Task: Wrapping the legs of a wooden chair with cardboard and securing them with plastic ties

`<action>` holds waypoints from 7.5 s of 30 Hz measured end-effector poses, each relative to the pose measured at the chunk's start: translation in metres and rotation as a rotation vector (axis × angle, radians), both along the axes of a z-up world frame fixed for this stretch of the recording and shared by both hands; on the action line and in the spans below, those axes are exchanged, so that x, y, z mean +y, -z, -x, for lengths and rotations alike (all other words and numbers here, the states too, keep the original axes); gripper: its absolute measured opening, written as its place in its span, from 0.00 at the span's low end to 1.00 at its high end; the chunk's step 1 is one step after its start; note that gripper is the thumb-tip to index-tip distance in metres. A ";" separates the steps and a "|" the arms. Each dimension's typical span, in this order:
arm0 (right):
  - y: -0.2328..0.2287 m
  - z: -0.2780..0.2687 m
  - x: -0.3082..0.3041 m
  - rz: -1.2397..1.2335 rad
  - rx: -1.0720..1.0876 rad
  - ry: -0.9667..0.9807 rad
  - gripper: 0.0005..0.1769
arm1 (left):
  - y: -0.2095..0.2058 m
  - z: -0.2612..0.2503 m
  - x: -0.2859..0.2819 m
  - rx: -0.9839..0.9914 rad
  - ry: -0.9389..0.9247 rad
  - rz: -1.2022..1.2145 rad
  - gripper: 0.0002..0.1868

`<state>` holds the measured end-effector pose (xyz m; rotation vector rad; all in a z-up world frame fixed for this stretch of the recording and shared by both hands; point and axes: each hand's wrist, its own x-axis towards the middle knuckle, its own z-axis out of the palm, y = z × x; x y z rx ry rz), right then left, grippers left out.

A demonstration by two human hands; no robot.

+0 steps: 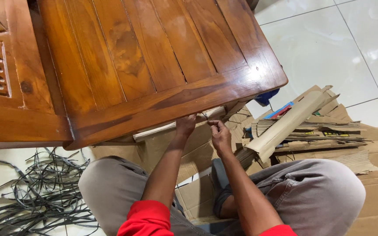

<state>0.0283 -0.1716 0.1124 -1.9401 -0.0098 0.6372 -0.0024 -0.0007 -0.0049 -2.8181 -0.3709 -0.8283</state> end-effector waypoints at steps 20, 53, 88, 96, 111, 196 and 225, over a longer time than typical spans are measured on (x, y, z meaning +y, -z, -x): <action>-0.025 -0.005 0.020 -0.173 -0.203 -0.112 0.09 | -0.079 0.018 -0.001 -0.048 0.067 1.540 0.23; -0.018 -0.025 0.027 0.040 -0.468 -0.003 0.08 | -0.052 -0.001 -0.001 0.441 -0.023 0.474 0.24; -0.007 -0.015 0.031 0.066 -0.483 -0.030 0.05 | -0.049 -0.002 0.006 0.568 0.021 0.679 0.22; 0.000 -0.009 0.038 -0.340 -0.010 0.096 0.07 | -0.028 0.003 0.008 0.277 0.082 0.387 0.12; 0.031 -0.013 0.037 -0.464 0.280 0.205 0.06 | 0.034 -0.001 0.005 0.128 0.101 0.186 0.12; 0.139 0.209 0.021 0.363 -0.014 -0.945 0.22 | -0.037 0.264 -0.046 0.322 -0.452 0.958 0.16; 0.089 0.361 0.081 0.297 -0.230 -0.983 0.16 | -0.057 0.484 -0.052 0.113 -1.054 1.196 0.21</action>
